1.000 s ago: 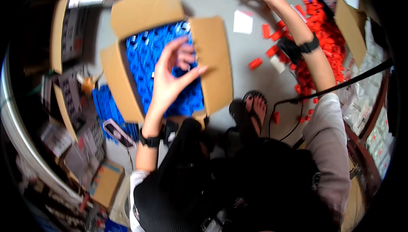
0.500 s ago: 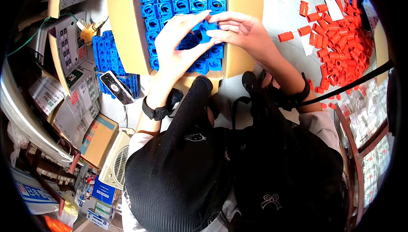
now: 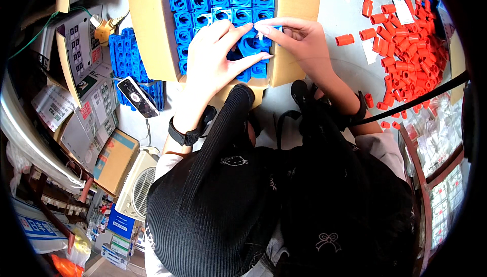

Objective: The person sits on the floor and assembles blue plastic components by hand. They pick up individual blue pieces from a pile and insert them into a grid of blue plastic holders inside a cardboard box. The person continues this repetitive assembly process throughout the video.

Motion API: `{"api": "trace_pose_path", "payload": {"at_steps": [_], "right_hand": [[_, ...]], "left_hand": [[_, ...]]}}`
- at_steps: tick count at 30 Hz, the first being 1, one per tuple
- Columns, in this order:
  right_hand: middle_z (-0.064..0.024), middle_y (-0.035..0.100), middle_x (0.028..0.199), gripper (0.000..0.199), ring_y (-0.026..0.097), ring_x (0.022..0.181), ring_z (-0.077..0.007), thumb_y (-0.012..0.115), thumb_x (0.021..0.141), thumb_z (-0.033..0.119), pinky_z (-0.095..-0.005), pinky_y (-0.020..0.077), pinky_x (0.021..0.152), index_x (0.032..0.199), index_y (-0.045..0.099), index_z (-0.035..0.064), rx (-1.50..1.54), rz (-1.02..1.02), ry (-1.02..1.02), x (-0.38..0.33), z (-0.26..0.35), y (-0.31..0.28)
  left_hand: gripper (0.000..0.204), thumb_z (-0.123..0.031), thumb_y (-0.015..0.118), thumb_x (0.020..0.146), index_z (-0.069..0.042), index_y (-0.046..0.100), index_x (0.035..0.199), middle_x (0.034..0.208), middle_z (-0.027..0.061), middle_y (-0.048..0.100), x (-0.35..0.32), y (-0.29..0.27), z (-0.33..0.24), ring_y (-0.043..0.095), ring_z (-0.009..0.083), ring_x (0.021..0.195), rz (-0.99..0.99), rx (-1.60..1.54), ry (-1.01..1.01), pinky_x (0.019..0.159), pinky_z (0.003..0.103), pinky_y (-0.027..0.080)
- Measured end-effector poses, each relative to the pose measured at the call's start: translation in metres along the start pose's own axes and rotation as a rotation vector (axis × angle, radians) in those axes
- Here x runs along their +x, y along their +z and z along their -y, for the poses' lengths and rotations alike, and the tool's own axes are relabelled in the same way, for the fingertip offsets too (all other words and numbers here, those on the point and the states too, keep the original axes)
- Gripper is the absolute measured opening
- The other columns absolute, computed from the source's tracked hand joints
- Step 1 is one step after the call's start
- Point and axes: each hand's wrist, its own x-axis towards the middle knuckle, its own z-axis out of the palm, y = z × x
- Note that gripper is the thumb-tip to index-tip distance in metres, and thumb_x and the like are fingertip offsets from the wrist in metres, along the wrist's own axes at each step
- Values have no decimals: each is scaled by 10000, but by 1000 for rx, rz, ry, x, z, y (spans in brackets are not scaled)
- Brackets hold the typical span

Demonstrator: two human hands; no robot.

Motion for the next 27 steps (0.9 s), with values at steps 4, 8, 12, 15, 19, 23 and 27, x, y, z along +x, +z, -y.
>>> {"api": "trace_pose_path", "payload": {"at_steps": [4, 8, 12, 15, 19, 23, 27], "right_hand": [[-69, 710, 949, 283, 623, 841, -52, 646, 928, 92, -182, 502, 721, 1167, 646, -60, 158, -30, -28, -3, 4, 9], [-82, 710, 987, 314, 638, 888, -74, 613, 943, 79, -210, 530, 760, 1228, 606, -53, 151, 1, -11, -4, 2, 10], [-74, 719, 972, 320, 643, 848, -63, 617, 941, 92, -204, 523, 717, 1230, 602, -44, 158, -17, -11, -8, 0, 18], [-66, 729, 936, 295, 621, 737, -45, 627, 935, 111, -194, 492, 629, 1196, 624, -26, 58, -56, -24, -12, 0, 21], [-49, 724, 862, 285, 553, 620, -36, 660, 913, 140, -198, 436, 544, 1160, 644, -1, -188, -112, -128, -18, 5, 25], [-48, 716, 811, 287, 562, 626, -40, 709, 871, 142, -208, 455, 555, 1124, 665, 15, -229, -47, -36, -20, 4, 25], [-58, 711, 789, 300, 586, 658, -45, 744, 832, 110, -210, 483, 589, 1107, 676, 12, 22, -76, -8, -18, -7, 27]], "left_hand": [[528, -459, 826, 657, -55, 702, 974, 755, 59, 545, -1, 3, -1, 587, 227, 720, 17, 10, -54, 679, 333, 487], [522, -464, 822, 664, -34, 699, 934, 715, 66, 551, -1, 5, 0, 595, 230, 696, -14, 8, -100, 653, 328, 490], [536, -484, 812, 670, -20, 701, 914, 686, 74, 561, 0, 1, -2, 594, 238, 654, 34, -6, -177, 627, 328, 494], [565, -512, 797, 680, -3, 699, 905, 704, 91, 603, 0, -1, -2, 623, 254, 657, 103, 10, -228, 626, 340, 512], [520, -462, 783, 710, 10, 697, 911, 791, 139, 666, -1, 0, -2, 671, 291, 735, 159, 55, -207, 667, 370, 538], [452, -379, 784, 704, 13, 692, 907, 761, 181, 669, 3, -3, -11, 679, 317, 723, 308, 56, -340, 662, 401, 544], [470, -377, 785, 692, 13, 680, 933, 709, 193, 659, 5, -6, -16, 681, 319, 680, 386, 14, -419, 643, 399, 546]]}}
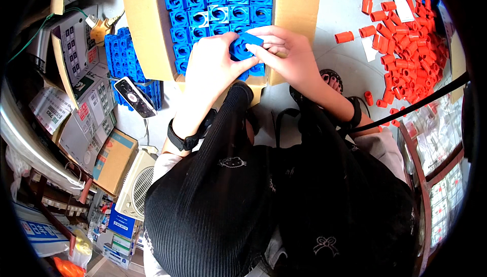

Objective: The person sits on the floor and assembles blue plastic components by hand. They pick up individual blue pieces from a pile and insert them into a grid of blue plastic holders inside a cardboard box. The person continues this repetitive assembly process throughout the video.

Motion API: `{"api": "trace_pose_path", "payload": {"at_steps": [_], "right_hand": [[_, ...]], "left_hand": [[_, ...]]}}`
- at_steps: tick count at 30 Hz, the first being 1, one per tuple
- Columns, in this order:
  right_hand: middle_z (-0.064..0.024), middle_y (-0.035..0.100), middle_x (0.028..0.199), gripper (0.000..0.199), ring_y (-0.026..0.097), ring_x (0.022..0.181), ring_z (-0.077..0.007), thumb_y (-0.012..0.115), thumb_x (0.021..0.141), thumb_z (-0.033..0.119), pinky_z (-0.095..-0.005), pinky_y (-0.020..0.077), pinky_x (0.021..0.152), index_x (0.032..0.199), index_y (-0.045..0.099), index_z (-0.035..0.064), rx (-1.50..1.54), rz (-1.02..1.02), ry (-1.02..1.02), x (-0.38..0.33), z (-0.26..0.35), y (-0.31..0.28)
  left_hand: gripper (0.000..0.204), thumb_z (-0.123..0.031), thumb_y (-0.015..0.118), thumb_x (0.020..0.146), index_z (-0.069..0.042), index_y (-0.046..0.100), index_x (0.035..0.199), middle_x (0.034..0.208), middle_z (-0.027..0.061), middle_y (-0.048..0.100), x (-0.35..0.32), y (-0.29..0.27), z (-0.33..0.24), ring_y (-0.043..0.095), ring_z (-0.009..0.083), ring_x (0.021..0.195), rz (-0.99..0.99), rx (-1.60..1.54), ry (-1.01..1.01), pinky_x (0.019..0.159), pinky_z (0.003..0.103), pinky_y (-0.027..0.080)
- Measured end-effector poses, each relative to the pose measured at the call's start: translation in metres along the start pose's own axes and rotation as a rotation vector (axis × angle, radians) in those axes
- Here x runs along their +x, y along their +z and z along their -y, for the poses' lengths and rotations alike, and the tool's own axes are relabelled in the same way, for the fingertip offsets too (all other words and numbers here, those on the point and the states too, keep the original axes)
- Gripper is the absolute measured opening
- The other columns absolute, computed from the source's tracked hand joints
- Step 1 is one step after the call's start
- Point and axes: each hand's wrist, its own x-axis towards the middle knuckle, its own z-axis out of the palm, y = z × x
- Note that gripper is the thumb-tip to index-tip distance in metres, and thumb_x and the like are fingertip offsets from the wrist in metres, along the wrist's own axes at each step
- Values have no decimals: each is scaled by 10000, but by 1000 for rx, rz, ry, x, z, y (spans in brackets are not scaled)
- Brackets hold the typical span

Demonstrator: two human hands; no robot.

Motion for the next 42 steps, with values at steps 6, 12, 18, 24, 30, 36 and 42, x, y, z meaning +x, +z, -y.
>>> {"api": "trace_pose_path", "payload": {"at_steps": [6, 12, 18, 24, 30, 36, 42], "right_hand": [[-51, 701, 771, 359, 596, 696, -38, 781, 793, 86, -200, 494, 635, 1125, 678, -3, -94, 52, 48, -1, 13, -2], [-48, 721, 866, 342, 643, 791, -54, 738, 850, 87, -177, 497, 710, 1162, 652, -24, 186, -49, 78, 3, 12, -3], [-107, 724, 966, 332, 665, 890, -93, 697, 881, 71, -204, 528, 802, 1179, 630, -58, 214, -96, 85, 4, 18, -8], [-129, 714, 1020, 330, 660, 926, -104, 671, 905, 82, -213, 520, 832, 1192, 623, -72, 313, -110, 51, 3, 15, -5], [-120, 708, 1029, 316, 655, 934, -105, 642, 931, 91, -217, 518, 832, 1199, 620, -76, 334, -162, 0, -1, 15, 1], [-105, 710, 1020, 318, 638, 924, -91, 621, 950, 103, -211, 502, 833, 1219, 613, -66, 298, -177, -29, -3, 13, 6], [-102, 706, 1031, 319, 616, 896, -70, 594, 967, 100, -200, 482, 816, 1238, 602, -68, 236, -161, -43, -3, 14, 7]], "left_hand": [[516, -383, 785, 700, 10, 653, 1007, 698, 187, 667, -4, 0, -3, 687, 307, 648, -35, -89, -61, 632, 372, 551], [486, -338, 801, 732, -14, 627, 1050, 678, 115, 657, -1, 5, -8, 664, 255, 615, -119, -182, -25, 588, 345, 524], [470, -317, 811, 740, -50, 645, 1090, 723, 43, 651, 2, 24, 5, 620, 175, 654, -503, -45, 377, 606, 293, 491], [494, -323, 847, 687, -49, 699, 1071, 745, 44, 670, 1, 30, 6, 627, 161, 636, -537, -184, 280, 634, 302, 497], [471, -325, 857, 671, -36, 708, 1012, 705, 20, 672, -3, 37, 1, 627, 140, 609, -603, -137, 234, 587, 270, 464], [476, -361, 853, 674, -33, 714, 989, 713, 32, 676, -7, 33, -5, 640, 160, 622, -584, -86, 166, 604, 273, 474], [517, -284, 851, 700, -3, 686, 1102, 901, 110, 647, -2, 33, -4, 639, 240, 706, -623, -238, 184, 709, 324, 533]]}}
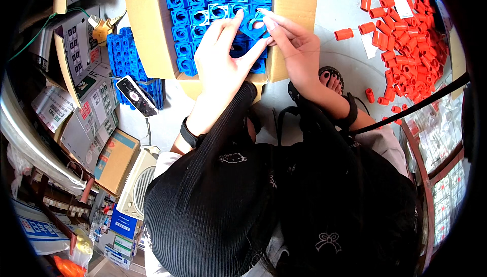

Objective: The person sits on the floor and assembles blue plastic components by hand. They pick up individual blue pieces from a pile and insert them into a grid of blue plastic holders inside a cardboard box. The person continues this repetitive assembly process throughout the video.

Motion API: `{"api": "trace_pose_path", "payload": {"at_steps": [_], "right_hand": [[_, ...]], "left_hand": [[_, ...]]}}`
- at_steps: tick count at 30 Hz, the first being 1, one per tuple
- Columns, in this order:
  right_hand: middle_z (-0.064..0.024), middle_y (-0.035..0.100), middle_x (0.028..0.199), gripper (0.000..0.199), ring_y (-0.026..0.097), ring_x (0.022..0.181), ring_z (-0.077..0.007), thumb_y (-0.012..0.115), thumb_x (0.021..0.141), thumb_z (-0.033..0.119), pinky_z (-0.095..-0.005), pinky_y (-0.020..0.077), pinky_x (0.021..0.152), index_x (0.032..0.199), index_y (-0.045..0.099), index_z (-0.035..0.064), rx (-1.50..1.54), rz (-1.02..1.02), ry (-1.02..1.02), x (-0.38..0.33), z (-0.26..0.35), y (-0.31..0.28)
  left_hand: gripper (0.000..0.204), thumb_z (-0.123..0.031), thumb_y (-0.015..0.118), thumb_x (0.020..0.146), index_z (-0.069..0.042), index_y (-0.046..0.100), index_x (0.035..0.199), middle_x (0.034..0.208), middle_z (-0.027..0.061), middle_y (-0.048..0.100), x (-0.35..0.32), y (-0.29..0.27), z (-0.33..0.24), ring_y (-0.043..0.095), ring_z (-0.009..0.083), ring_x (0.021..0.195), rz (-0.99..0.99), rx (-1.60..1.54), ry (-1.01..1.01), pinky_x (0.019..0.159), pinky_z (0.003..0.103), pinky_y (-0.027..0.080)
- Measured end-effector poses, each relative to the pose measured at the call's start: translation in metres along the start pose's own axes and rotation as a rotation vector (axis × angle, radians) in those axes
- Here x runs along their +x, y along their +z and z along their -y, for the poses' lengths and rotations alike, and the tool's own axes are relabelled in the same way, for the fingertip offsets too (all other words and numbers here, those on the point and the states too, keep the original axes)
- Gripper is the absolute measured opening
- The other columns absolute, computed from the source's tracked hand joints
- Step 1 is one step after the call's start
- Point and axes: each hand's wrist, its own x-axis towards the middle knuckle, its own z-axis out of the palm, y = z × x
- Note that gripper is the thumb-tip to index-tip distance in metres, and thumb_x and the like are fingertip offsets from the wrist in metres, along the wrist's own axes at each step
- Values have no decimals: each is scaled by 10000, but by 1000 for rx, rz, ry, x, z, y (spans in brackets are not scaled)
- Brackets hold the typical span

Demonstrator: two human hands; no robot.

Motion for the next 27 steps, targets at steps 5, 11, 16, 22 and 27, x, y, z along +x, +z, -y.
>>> {"api": "trace_pose_path", "payload": {"at_steps": [5, 11, 16, 22, 27], "right_hand": [[-58, 692, 1025, 305, 583, 822, -47, 596, 966, 104, -193, 468, 730, 1235, 618, -39, 96, 7, -88, -1, -6, 2], [-16, 627, 845, 275, 546, 703, -67, 695, 880, 116, -227, 427, 615, 1154, 704, 98, -394, -6, -260, 2, -6, -8], [-47, 637, 832, 195, 610, 785, -219, 754, 779, 157, -325, 486, 660, 955, 718, 81, -816, 86, -466, 9, -14, -24], [-19, 601, 885, 155, 590, 877, -213, 727, 791, 223, -334, 497, 683, 851, 686, 86, -1059, 193, -498, -1, -5, -24], [-39, 511, 944, 170, 550, 940, -209, 703, 808, 236, -333, 489, 681, 825, 657, 72, -1171, 244, -487, -7, 0, -24]], "left_hand": [[575, -254, 836, 731, -2, 632, 1206, 927, 105, 601, 1, -5, 0, 629, 224, 721, 94, -157, -94, 693, 301, 537], [484, -282, 833, 718, -21, 654, 1084, 876, 108, 651, -4, -5, 5, 648, 252, 760, 44, -21, -32, 708, 332, 533], [399, -308, 815, 689, -46, 673, 955, 843, 89, 654, -19, -1, 12, 622, 251, 787, 72, 181, 70, 703, 357, 497], [400, -198, 835, 633, -46, 704, 980, 878, 95, 668, -33, 3, 15, 628, 271, 856, 189, 101, 8, 791, 362, 514], [422, -202, 819, 622, -46, 686, 990, 937, 84, 620, -33, -6, 24, 581, 270, 923, 294, 42, 73, 815, 375, 481]]}}
